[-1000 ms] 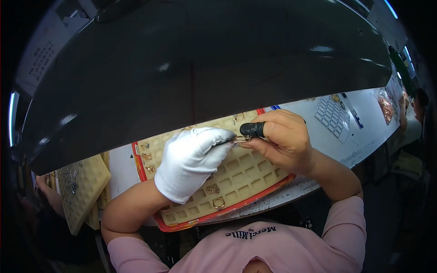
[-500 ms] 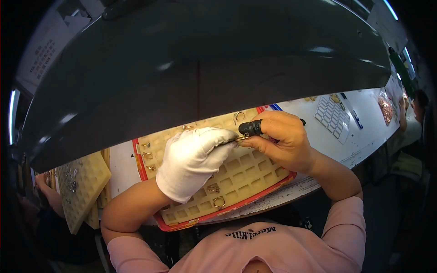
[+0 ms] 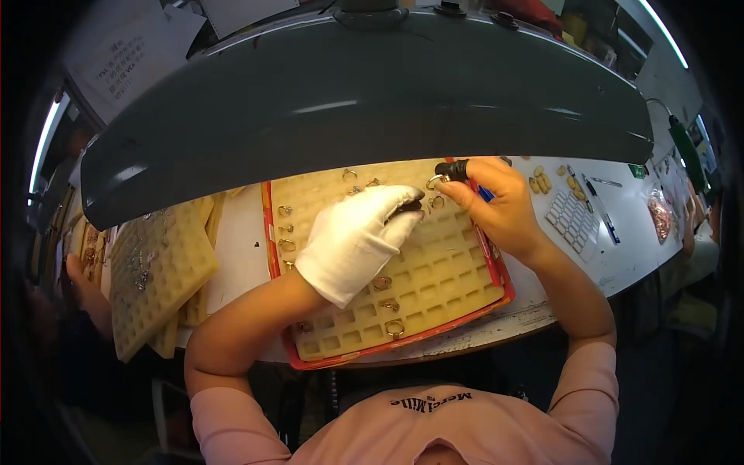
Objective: The person is inspecting and polishing small jewelry rings at a workbench using various tools.
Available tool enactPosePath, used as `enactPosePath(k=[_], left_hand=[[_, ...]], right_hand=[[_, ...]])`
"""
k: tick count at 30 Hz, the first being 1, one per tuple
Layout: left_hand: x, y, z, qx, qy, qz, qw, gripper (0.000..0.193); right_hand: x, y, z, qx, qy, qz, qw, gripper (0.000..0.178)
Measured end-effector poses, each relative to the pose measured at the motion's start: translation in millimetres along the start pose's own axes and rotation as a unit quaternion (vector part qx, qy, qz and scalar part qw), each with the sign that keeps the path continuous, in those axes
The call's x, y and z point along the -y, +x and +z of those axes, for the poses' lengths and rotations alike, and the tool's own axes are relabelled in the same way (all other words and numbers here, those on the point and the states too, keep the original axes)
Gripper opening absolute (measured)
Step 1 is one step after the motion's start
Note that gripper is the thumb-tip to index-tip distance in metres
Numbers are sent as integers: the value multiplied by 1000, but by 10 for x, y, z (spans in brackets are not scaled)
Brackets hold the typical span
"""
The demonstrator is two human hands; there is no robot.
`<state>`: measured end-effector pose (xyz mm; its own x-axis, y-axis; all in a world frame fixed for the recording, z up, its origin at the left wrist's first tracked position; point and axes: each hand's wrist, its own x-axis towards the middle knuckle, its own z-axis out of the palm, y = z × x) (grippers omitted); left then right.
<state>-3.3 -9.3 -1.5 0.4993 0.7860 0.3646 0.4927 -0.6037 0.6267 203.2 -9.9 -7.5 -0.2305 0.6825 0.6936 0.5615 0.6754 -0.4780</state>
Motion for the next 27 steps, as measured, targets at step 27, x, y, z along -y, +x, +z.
enactPosePath(k=[27], left_hand=[[684,-80,-690,76,595,-53,799,9]], right_hand=[[-467,595,295,64,-377,-68,921,17]])
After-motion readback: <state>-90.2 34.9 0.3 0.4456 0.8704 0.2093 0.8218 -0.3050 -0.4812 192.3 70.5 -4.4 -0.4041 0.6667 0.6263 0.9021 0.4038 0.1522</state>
